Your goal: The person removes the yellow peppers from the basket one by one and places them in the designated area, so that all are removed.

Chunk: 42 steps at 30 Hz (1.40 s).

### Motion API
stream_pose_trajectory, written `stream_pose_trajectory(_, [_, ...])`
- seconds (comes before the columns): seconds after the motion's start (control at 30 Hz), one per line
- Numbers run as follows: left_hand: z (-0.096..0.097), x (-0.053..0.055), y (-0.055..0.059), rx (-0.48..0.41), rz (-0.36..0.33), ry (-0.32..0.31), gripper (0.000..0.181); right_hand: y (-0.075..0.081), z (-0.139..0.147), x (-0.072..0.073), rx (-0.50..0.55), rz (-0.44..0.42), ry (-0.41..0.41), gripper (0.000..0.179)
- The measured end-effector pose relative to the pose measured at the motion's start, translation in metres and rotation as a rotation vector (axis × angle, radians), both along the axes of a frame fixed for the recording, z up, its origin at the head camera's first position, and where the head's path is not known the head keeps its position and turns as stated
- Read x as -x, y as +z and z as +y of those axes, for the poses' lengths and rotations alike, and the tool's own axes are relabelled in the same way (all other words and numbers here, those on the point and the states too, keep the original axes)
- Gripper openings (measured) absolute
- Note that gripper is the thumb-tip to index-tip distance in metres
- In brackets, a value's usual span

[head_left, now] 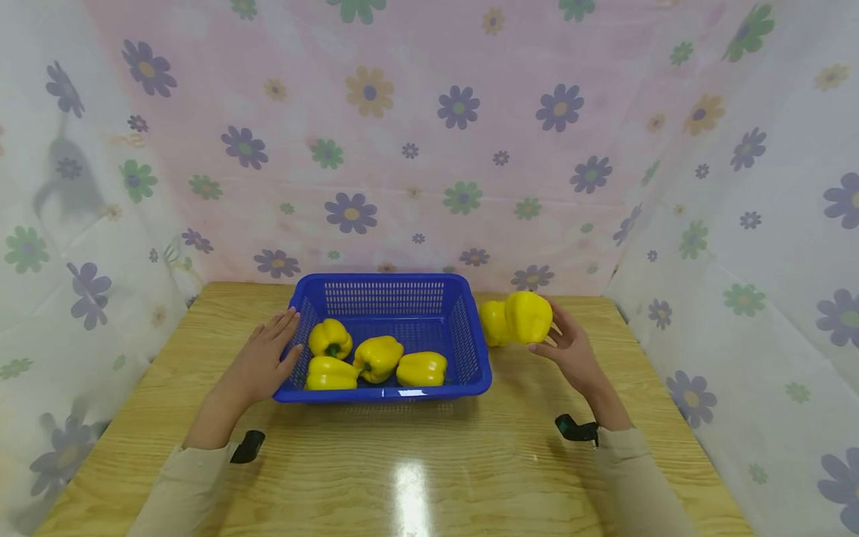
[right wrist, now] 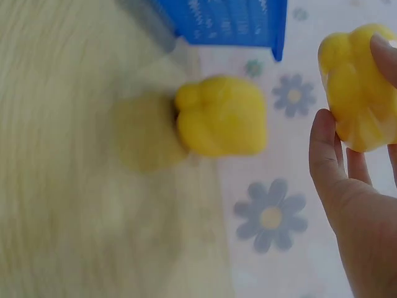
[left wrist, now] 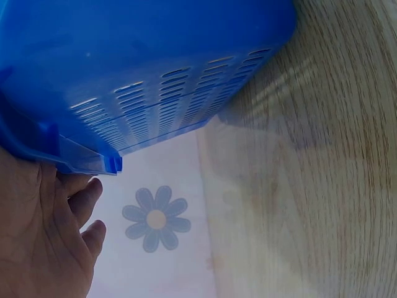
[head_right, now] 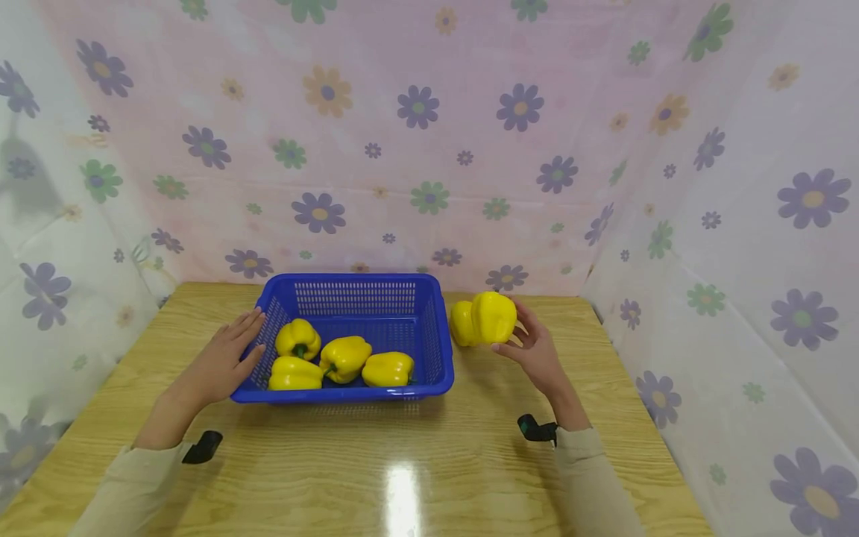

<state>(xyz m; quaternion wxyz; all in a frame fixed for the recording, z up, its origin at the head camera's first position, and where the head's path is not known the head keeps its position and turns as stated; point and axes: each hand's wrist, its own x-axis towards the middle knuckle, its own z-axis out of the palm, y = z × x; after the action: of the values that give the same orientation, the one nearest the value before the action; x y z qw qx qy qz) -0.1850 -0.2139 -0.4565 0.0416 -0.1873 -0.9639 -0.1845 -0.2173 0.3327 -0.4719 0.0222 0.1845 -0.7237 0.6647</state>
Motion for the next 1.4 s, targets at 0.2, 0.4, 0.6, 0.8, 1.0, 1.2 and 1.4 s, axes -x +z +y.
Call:
stream_pose_trajectory(0.2, [-0.001,0.001,-0.001,0.0,-0.011,0.002,0.061,-0.016,0.021,-0.001,-0.074,-0.051,-0.065,0.085])
stream_pose_trajectory(0.4, [-0.001,0.0,-0.001,-0.004,-0.017,0.004,0.061,-0.03,0.036,0.001,-0.111,-0.122,-0.096,0.086])
stream_pose_trajectory(0.6, [0.0,-0.002,0.001,0.002,0.0,-0.011,0.062,-0.042,0.05,0.005,-0.204,-0.243,-0.108,0.09])
stream_pose_trajectory(0.8, [0.001,-0.005,0.005,0.014,0.015,-0.011,0.062,-0.049,0.056,0.011,-0.247,-0.282,-0.08,0.09])
stream_pose_trajectory(1.0, [0.001,-0.003,0.003,0.024,0.019,-0.014,0.062,-0.048,0.061,0.019,-0.255,-0.289,-0.034,0.089])
stream_pose_trajectory(1.2, [-0.001,-0.001,-0.001,0.02,0.012,-0.013,0.064,-0.044,0.061,0.028,-0.267,-0.282,-0.01,0.09])
stream_pose_trajectory(1.4, [-0.002,0.0,-0.001,0.022,-0.006,-0.007,0.065,-0.044,0.063,0.034,-0.282,-0.268,0.014,0.089])
